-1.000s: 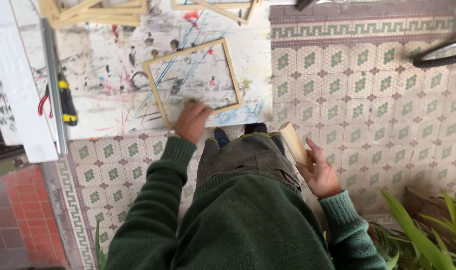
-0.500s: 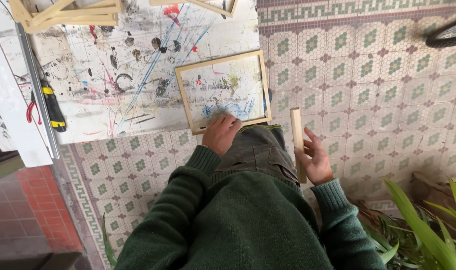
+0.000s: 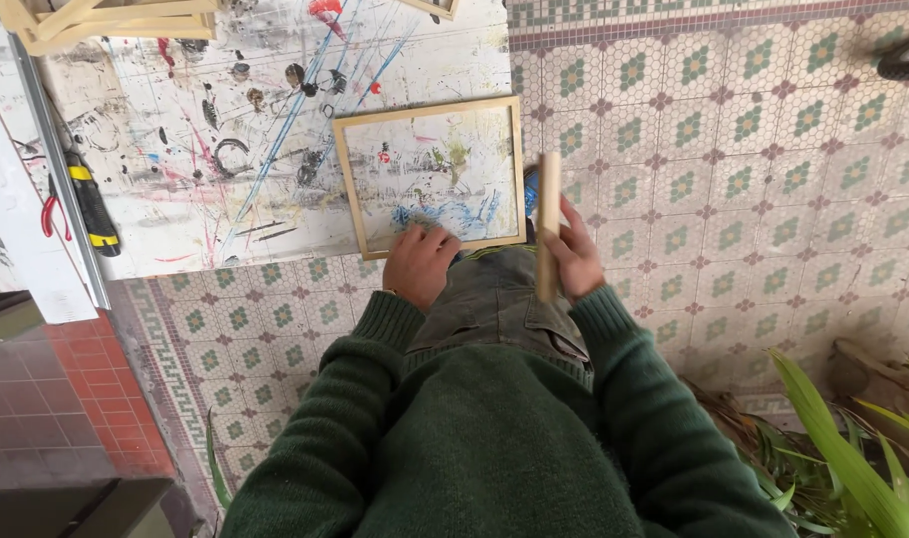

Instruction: Sanding the edges of a wooden frame on a workbench using a sanding block.

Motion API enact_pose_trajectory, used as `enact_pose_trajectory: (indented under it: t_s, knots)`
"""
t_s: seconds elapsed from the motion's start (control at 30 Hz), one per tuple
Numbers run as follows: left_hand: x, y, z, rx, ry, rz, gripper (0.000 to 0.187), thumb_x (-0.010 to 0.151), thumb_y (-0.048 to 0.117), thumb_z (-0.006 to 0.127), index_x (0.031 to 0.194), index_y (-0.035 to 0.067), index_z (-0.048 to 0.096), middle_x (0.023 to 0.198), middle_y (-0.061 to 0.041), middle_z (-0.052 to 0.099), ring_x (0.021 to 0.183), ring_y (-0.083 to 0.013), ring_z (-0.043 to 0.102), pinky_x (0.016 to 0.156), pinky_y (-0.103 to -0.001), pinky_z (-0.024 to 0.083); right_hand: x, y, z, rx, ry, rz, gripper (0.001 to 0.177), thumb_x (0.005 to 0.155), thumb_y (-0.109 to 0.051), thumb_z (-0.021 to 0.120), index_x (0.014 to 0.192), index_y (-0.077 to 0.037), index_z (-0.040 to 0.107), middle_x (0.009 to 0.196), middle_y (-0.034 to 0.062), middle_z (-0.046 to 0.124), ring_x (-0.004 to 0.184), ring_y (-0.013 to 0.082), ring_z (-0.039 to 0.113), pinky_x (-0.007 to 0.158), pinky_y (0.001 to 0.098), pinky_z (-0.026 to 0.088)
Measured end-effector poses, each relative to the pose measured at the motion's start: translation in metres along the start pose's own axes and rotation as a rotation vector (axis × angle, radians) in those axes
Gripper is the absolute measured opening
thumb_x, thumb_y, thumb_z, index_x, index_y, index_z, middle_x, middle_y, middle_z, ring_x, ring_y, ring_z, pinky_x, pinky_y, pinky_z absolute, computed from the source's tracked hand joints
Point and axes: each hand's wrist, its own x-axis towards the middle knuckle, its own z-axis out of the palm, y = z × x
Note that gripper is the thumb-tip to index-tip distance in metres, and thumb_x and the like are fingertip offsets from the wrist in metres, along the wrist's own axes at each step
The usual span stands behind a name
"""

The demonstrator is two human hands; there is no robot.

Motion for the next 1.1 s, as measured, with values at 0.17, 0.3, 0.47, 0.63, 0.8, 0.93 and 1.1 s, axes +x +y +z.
enact_pose_trajectory:
  t_s: [0.17, 0.3, 0.47, 0.63, 0.8, 0.93, 1.1]
  knots:
    - [0.012, 0.003, -0.009, -0.072, -0.088, -0.086, 0.028, 0.093, 0.018, 0.073, 0.119, 0.011, 0.065, 0.124, -0.008, 0.057, 0.111, -0.0301, 0.055, 0.099, -0.05, 0.046, 0.034, 0.013, 0.018, 0.068, -0.115, -0.191, 0.066, 0.103, -0.008, 0.052, 0.164, -0.018, 0.031, 0.147, 0.0213, 0.06, 0.125, 0.0234, 0.059, 0.107, 0.0357, 0.048]
    - [0.056, 0.006, -0.04, -0.046, -0.159, -0.166, 0.108, 0.063, 0.051, 0.091, 0.152, 0.011, 0.043, 0.164, -0.019, 0.022, 0.149, -0.0445, 0.026, 0.116, -0.069, 0.026, 0.041, 0.015, 0.022, 0.082, -0.145, -0.327, 0.063, 0.106, -0.007, 0.05, 0.165, -0.012, 0.029, 0.162, 0.0161, 0.043, 0.143, 0.0218, 0.044, 0.119, 0.0335, 0.037]
    - [0.085, -0.019, -0.038, 0.034, -0.475, -0.14, 0.149, 0.054, 0.076, 0.086, 0.165, 0.015, 0.009, 0.172, -0.013, -0.006, 0.158, -0.0397, -0.007, 0.122, -0.072, 0.003, 0.045, 0.012, 0.032, -0.042, -0.066, -0.388, 0.055, 0.113, -0.019, 0.039, 0.165, -0.008, 0.024, 0.171, 0.011, 0.028, 0.157, 0.0212, 0.027, 0.126, 0.0316, 0.026]
    - [0.084, -0.024, -0.03, -0.006, -0.503, -0.167, 0.148, 0.055, 0.073, 0.086, 0.166, 0.02, 0.004, 0.172, -0.009, -0.01, 0.157, -0.0374, -0.011, 0.123, -0.07, 0.0, 0.017, 0.017, 0.027, -0.183, -0.057, -0.511, 0.055, 0.115, -0.021, 0.038, 0.165, -0.004, 0.025, 0.172, 0.0137, 0.029, 0.159, 0.024, 0.027, 0.128, 0.0328, 0.023]
    - [0.091, -0.024, -0.034, -0.042, -0.62, -0.211, 0.152, 0.051, 0.075, 0.085, 0.164, 0.019, 0.001, 0.172, -0.009, -0.012, 0.157, -0.0362, -0.013, 0.125, -0.068, -0.002, 0.012, 0.019, 0.023, -0.193, -0.068, -0.379, 0.058, 0.109, -0.022, 0.04, 0.162, -0.005, 0.024, 0.169, 0.0142, 0.03, 0.15, 0.0265, 0.035, 0.115, 0.0372, 0.036]
    - [0.081, -0.024, -0.025, -0.094, -0.465, -0.188, 0.145, 0.056, 0.075, 0.085, 0.164, 0.02, 0.005, 0.172, -0.007, -0.006, 0.157, -0.0359, -0.009, 0.122, -0.07, -0.001, 0.061, -0.022, 0.011, -0.073, -0.028, -0.285, 0.059, 0.109, -0.018, 0.042, 0.165, -0.008, 0.027, 0.163, 0.0181, 0.04, 0.143, 0.0292, 0.046, 0.112, 0.0424, 0.045]
    - [0.09, -0.014, -0.042, -0.078, -0.544, -0.225, 0.143, 0.058, 0.07, 0.086, 0.164, 0.02, 0.004, 0.172, -0.006, -0.005, 0.158, -0.036, -0.007, 0.123, -0.068, 0.0, 0.074, -0.083, 0.017, 0.121, 0.012, -0.108, 0.063, 0.105, -0.019, 0.04, 0.165, -0.016, 0.023, 0.146, 0.0243, 0.054, 0.123, 0.0292, 0.056, 0.101, 0.0423, 0.054]
